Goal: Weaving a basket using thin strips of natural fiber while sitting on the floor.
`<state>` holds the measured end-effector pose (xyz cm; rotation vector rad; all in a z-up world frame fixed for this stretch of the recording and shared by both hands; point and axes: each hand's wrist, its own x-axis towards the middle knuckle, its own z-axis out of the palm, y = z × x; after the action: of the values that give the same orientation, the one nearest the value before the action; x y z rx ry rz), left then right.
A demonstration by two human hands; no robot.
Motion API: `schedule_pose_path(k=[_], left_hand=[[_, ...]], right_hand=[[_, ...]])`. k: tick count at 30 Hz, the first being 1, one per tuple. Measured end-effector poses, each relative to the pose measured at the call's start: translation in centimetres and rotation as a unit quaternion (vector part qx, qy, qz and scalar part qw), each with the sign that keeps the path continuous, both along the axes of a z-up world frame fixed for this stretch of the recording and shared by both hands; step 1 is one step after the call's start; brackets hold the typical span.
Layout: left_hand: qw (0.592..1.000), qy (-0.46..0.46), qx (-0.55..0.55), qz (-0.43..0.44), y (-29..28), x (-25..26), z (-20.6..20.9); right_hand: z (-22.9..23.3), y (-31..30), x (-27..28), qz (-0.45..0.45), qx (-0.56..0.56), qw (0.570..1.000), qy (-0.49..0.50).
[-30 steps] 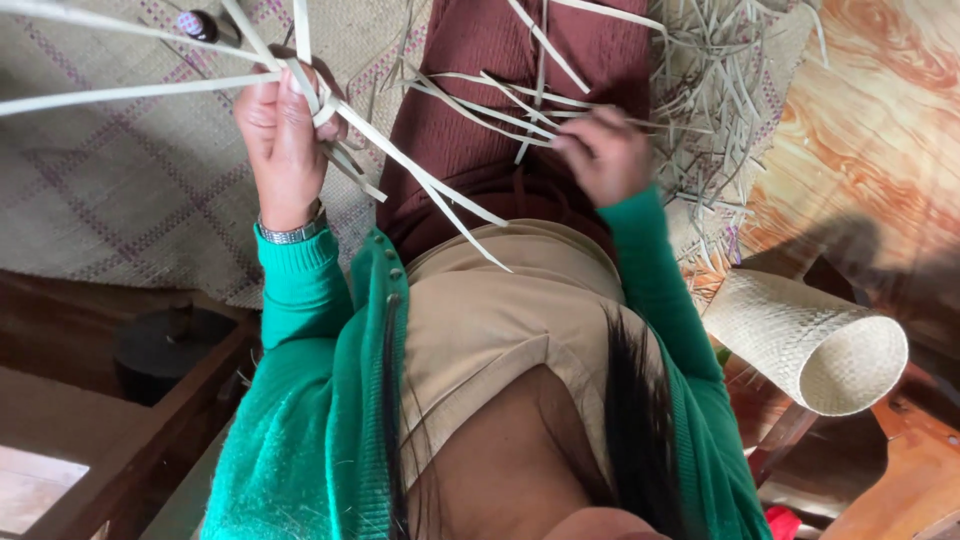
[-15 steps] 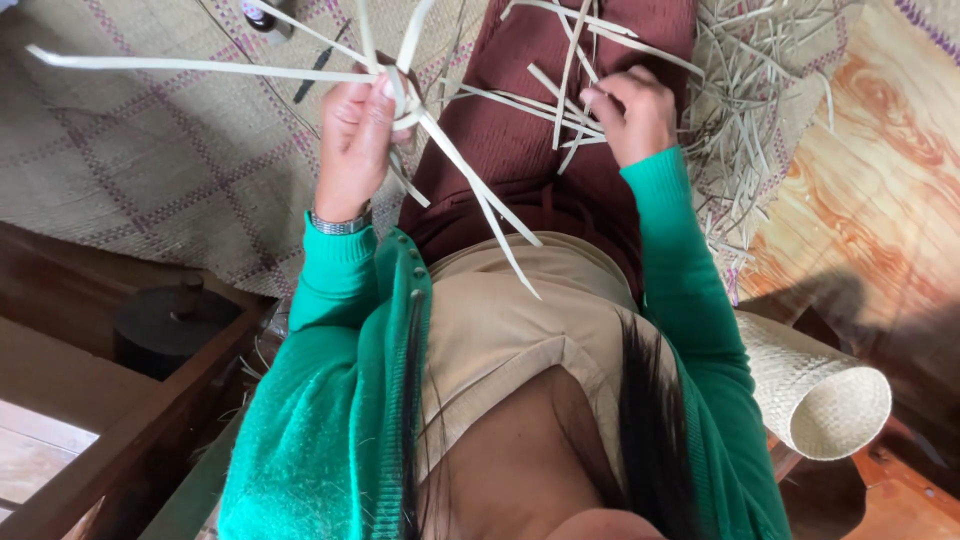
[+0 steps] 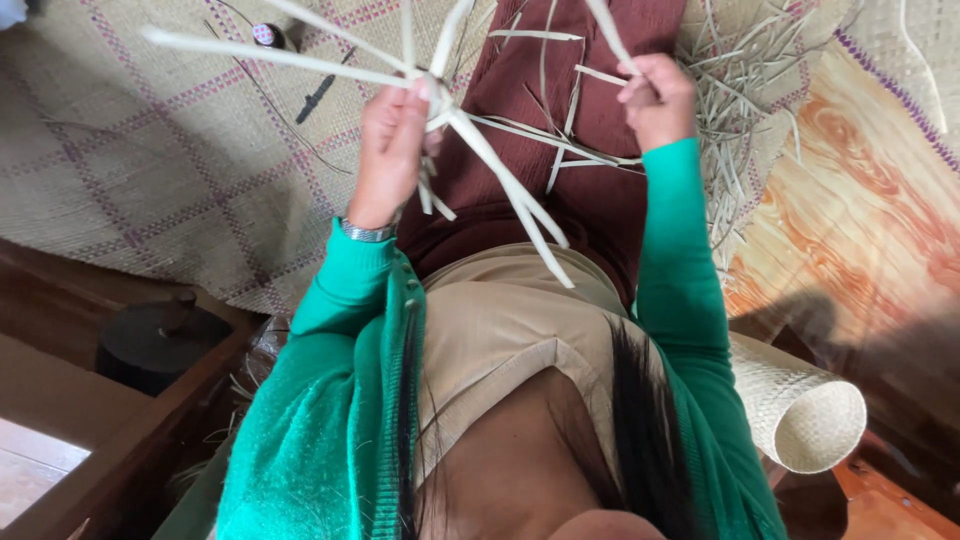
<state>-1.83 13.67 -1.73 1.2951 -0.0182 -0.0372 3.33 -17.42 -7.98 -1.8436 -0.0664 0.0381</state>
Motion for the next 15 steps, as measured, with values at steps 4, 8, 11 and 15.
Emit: schedule_pose_path(k=[4,8,11,15], left_hand=[[0.997,-0.02,-0.014,-0.08,-4.4,0.7,-2.0],[0.983,0.002,-0.075,-0.169,-8.1,0.9,0.4],[0.976,-0.016,-0.091,-0.197,-10.1,0.9,0.9],[0.958,0.024,-0.164,-0.233,-12.7,0.5,-1.1]], right_hand=[[4.9,-1.4,-1.3,-0.094,0.18,0.968,0.145],[5.3,-4.0,-3.6,-0.112,0.423,0.887,0.15],[5.1,-3.0,-5.3,-0.09,0.437,0.893,0.065],[5.1,0.5,-7.2,-0.176,0.336,0.924,0.053]])
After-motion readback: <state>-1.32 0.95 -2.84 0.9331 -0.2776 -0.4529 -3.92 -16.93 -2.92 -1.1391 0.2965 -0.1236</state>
